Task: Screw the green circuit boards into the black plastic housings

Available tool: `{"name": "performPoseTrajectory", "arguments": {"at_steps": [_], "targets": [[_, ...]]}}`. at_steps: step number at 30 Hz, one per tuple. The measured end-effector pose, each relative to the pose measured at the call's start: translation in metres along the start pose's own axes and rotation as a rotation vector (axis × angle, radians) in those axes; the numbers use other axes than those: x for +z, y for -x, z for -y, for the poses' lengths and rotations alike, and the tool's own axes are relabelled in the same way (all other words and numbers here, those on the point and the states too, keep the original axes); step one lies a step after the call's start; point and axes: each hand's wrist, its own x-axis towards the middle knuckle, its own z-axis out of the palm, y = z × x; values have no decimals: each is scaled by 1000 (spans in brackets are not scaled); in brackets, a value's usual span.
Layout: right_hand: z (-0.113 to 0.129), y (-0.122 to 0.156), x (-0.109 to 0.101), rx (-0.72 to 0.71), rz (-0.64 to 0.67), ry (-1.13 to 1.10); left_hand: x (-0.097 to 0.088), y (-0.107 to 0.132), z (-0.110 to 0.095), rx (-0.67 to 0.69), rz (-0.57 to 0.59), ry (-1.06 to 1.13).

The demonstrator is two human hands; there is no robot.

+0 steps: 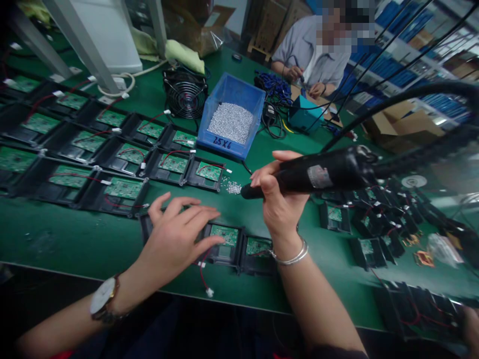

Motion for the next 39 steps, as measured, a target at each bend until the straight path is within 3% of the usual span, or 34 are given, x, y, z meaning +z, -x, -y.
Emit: {"name": "performPoseTrajectory", "arguments": {"at_steps": [5, 12, 15, 21, 27, 33, 39], "targets": [[14, -4, 5, -75, 18, -18, -9, -3, 10, -89, -47, 69], [-25, 6, 4, 48, 6, 14, -10, 5, 10, -93, -26, 64], [-25, 4, 4, 39, -6, 12, -11, 7, 13, -108, -33, 66], [20, -3, 13, -28, -33, -72, -11, 1, 16, -166, -63, 115], [64, -2, 29, 36, -90, -176, -7, -8, 14, -253, -96, 209], [80, 4, 40, 105, -102, -144, -12, -8, 12, -256, -108, 255], [88, 2, 30, 163, -35, -125, -15, -7, 12, -186, -118, 309]]}}
